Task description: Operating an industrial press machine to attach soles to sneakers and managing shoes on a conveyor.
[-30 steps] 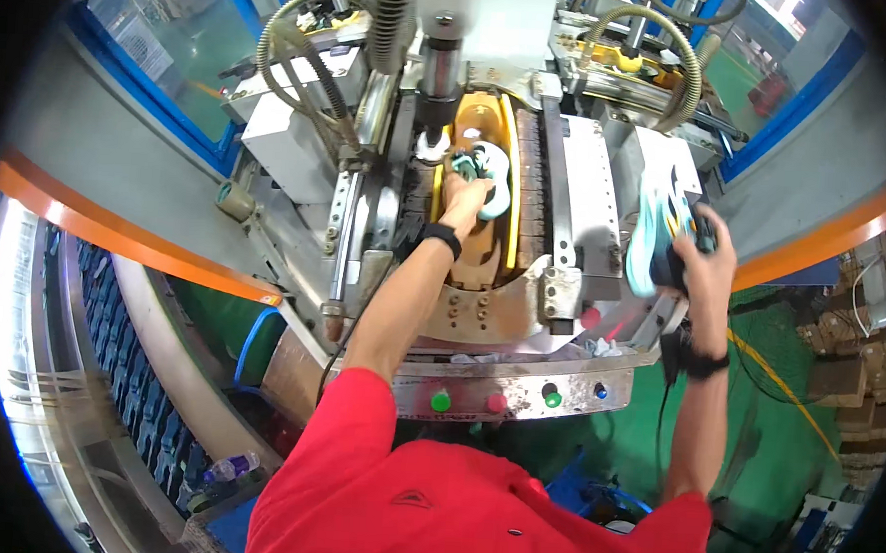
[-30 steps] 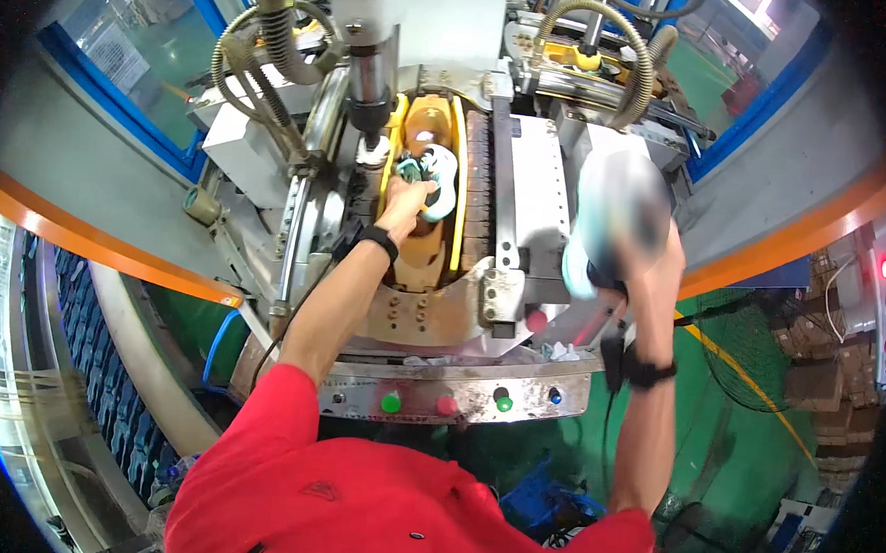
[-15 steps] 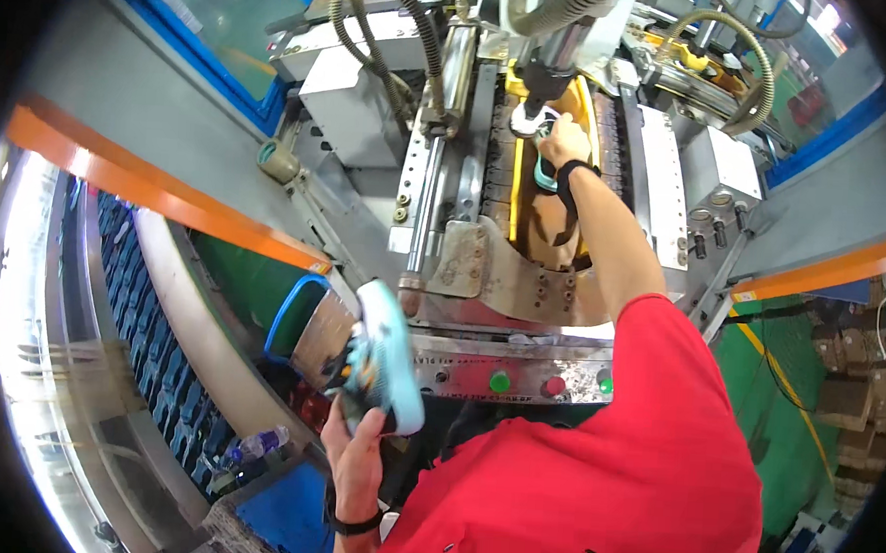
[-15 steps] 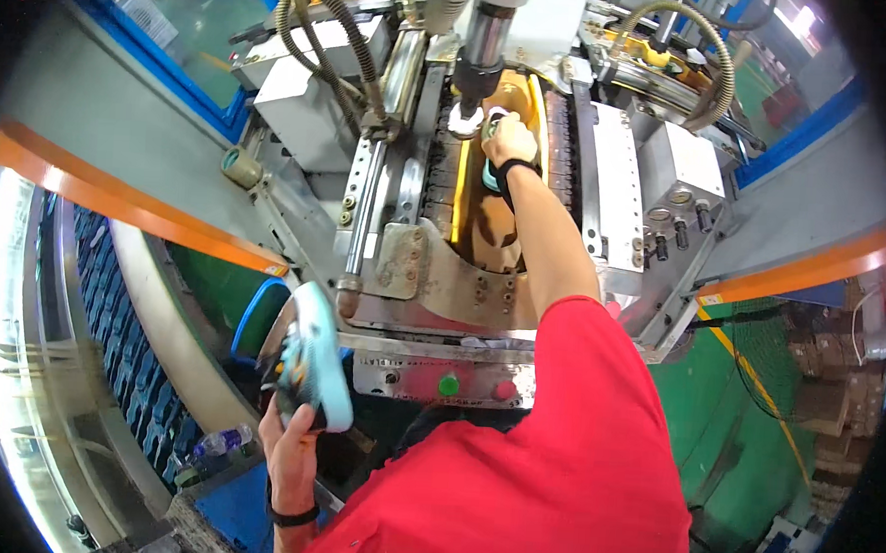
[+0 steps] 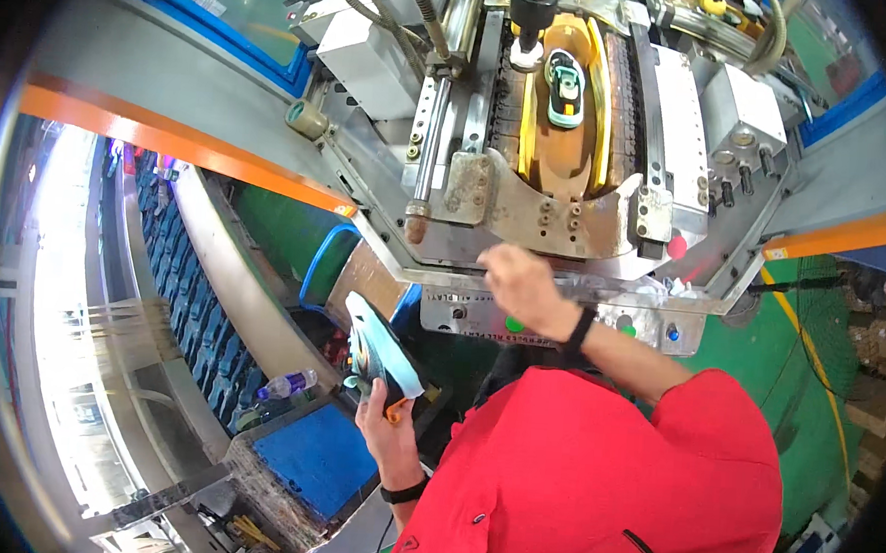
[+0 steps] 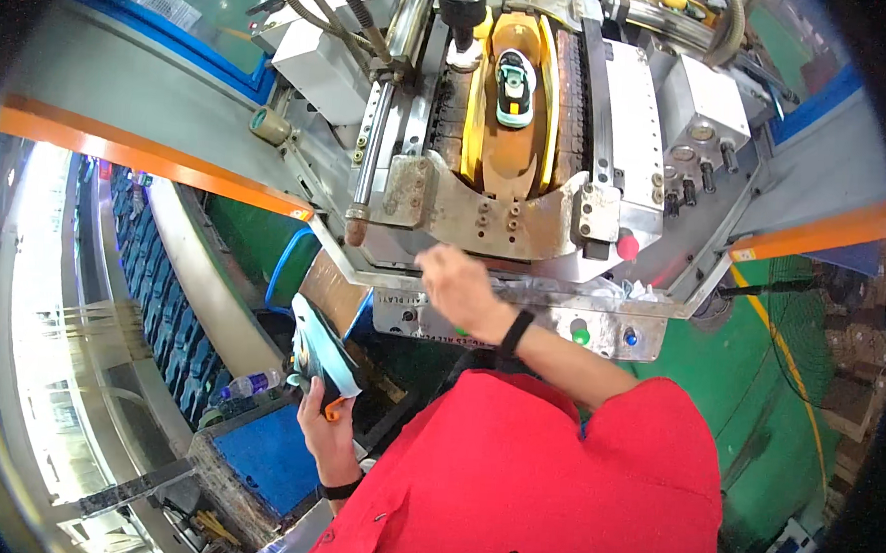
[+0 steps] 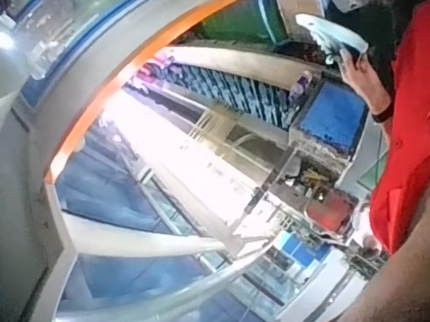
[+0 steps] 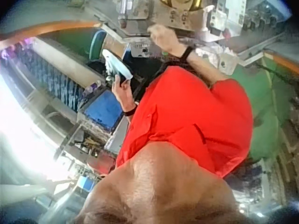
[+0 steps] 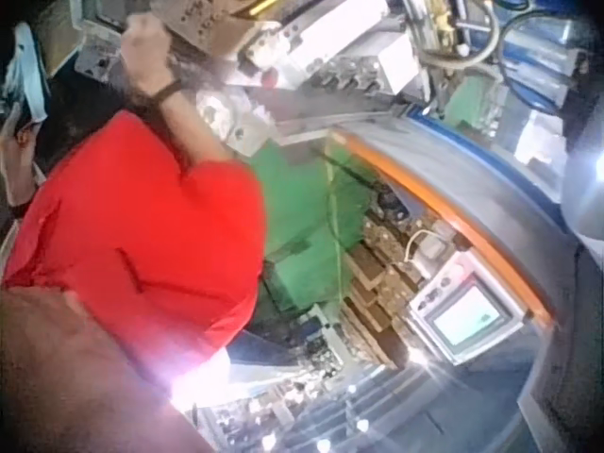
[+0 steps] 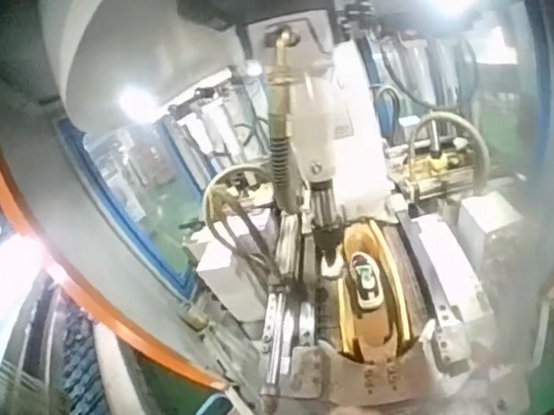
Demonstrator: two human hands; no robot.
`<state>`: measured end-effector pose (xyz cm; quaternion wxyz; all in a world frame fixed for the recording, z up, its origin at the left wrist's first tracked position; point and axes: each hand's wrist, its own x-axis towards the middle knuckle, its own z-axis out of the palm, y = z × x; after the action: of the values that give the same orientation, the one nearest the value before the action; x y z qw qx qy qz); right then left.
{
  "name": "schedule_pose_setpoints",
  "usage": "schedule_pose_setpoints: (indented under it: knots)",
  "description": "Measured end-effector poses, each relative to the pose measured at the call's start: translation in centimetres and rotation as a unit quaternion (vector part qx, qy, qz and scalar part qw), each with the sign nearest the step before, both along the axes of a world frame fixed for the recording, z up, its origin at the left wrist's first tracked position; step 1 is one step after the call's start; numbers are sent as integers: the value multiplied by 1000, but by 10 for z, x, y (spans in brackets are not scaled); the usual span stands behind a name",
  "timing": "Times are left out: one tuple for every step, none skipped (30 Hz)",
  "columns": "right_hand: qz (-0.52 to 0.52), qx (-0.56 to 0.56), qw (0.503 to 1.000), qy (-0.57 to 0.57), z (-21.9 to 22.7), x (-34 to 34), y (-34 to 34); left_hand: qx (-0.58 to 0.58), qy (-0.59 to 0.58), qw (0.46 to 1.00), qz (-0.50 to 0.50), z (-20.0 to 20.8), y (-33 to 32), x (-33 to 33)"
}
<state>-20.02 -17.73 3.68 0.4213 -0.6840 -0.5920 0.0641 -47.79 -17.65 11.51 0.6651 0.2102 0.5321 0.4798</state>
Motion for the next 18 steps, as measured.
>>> schedule_pose_setpoints:
  knots:
    - [23, -62, 998, -2, -32, -16, -6, 0, 5, 1000, -1, 3, -4, 5]
    - [29, -143, 989, -2, -60, -26, -11, -1, 4, 1000, -4, 7, -8, 11]
    - [30, -140, 990, 2, -101, -28, -9, -1, 2, 1000, -6, 9, -10, 17]
    - [53, -123, 991, -31, -146, -32, -10, 1, -1, 1000, -21, 10, -14, 18]
    - [75, -106, 989, -63, -170, -35, -14, 2, 6, 1000, -19, 11, -17, 18]
    - [81, -129, 986, -70, -157, -30, -17, 4, 9, 1000, -10, 9, -24, 14]
    - [87, -126, 986, -67, -156, -27, -14, 6, 10, 1000, -6, 10, -29, 15]
    - [76, -147, 983, -78, -155, -25, -10, 6, 16, 1000, -14, 9, -32, 11]
    - [69, -166, 979, -90, -155, -26, -9, 7, 18, 1000, -3, 11, -39, 11]
    - [61, -135, 984, -97, -154, -28, -9, 10, 23, 1000, 11, 13, -44, 13]
    - [74, -131, 984, -97, -160, -31, -10, 12, 28, 999, 27, 15, -49, 13]
    - [76, -124, 986, -84, -167, -33, -9, 19, 27, 998, 50, 14, -56, 8]
    - [82, -117, 987, -70, -173, -34, -8, -8, 35, 998, 52, 10, -61, 1]
    - [90, -161, 983, 12, -161, -33, -9, -31, 42, 996, 68, 6, -69, -10]
    - [106, -177, 975, 77, -152, -33, -7, -45, 73, 992, 92, 2, -75, -12]
    - [98, -218, 968, 76, -142, -27, -15, -38, 75, 993, 87, 0, -78, -12]
    - [116, -136, 980, 90, -176, -21, -17, -28, 75, 993, 86, 2, -81, -9]
    - [134, -167, 971, 110, -151, -25, -12, -28, 61, 992, 103, -6, -88, -17]
